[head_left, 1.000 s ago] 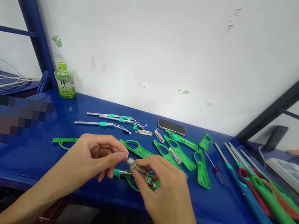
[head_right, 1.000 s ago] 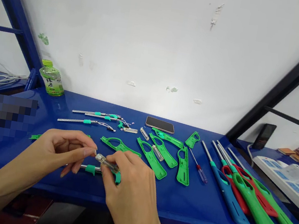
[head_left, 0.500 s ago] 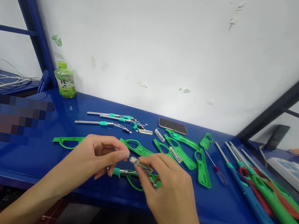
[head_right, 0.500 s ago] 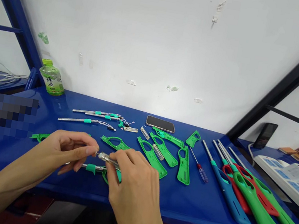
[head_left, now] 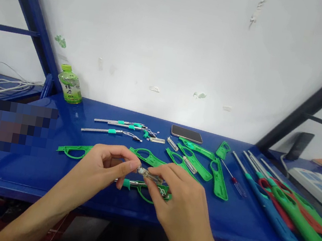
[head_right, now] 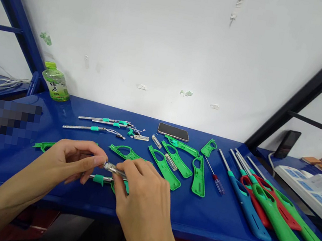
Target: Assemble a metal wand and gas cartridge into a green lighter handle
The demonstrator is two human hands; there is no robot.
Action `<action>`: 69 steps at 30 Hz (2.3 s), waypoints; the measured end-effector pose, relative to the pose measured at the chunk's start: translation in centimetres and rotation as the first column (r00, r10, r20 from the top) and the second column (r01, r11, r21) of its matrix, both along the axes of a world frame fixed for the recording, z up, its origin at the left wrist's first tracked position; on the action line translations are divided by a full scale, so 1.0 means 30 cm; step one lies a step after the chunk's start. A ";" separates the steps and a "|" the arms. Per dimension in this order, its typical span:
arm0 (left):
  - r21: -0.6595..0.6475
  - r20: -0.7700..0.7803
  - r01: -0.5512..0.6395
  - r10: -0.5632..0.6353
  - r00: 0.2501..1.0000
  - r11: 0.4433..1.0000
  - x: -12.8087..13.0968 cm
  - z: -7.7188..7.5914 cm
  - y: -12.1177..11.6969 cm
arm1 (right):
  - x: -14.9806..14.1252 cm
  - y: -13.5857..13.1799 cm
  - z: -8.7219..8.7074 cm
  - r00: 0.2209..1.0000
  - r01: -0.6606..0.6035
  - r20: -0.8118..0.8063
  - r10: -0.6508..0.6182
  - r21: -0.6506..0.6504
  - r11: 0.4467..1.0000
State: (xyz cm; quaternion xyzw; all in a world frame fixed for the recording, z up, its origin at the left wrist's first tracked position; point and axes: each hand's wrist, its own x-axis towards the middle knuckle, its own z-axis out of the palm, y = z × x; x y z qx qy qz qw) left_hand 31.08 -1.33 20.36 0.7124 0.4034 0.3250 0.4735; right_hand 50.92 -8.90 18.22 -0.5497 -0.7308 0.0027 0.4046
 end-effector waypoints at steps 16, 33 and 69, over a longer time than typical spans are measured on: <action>0.083 0.005 -0.033 0.033 0.999 0.996 0.018 -0.008 -0.032 | 0.015 0.010 -0.017 0.993 0.077 0.089 -0.080 0.042 0.996; -0.099 -0.063 0.200 -0.207 0.976 0.975 -0.009 -0.059 -0.022 | 0.008 0.000 -0.019 0.978 0.015 0.210 -0.017 0.015 1.000; -0.061 0.146 0.119 -0.109 0.983 0.991 0.008 -0.040 -0.019 | -0.013 -0.025 -0.005 0.994 -0.090 0.047 0.098 -0.151 0.984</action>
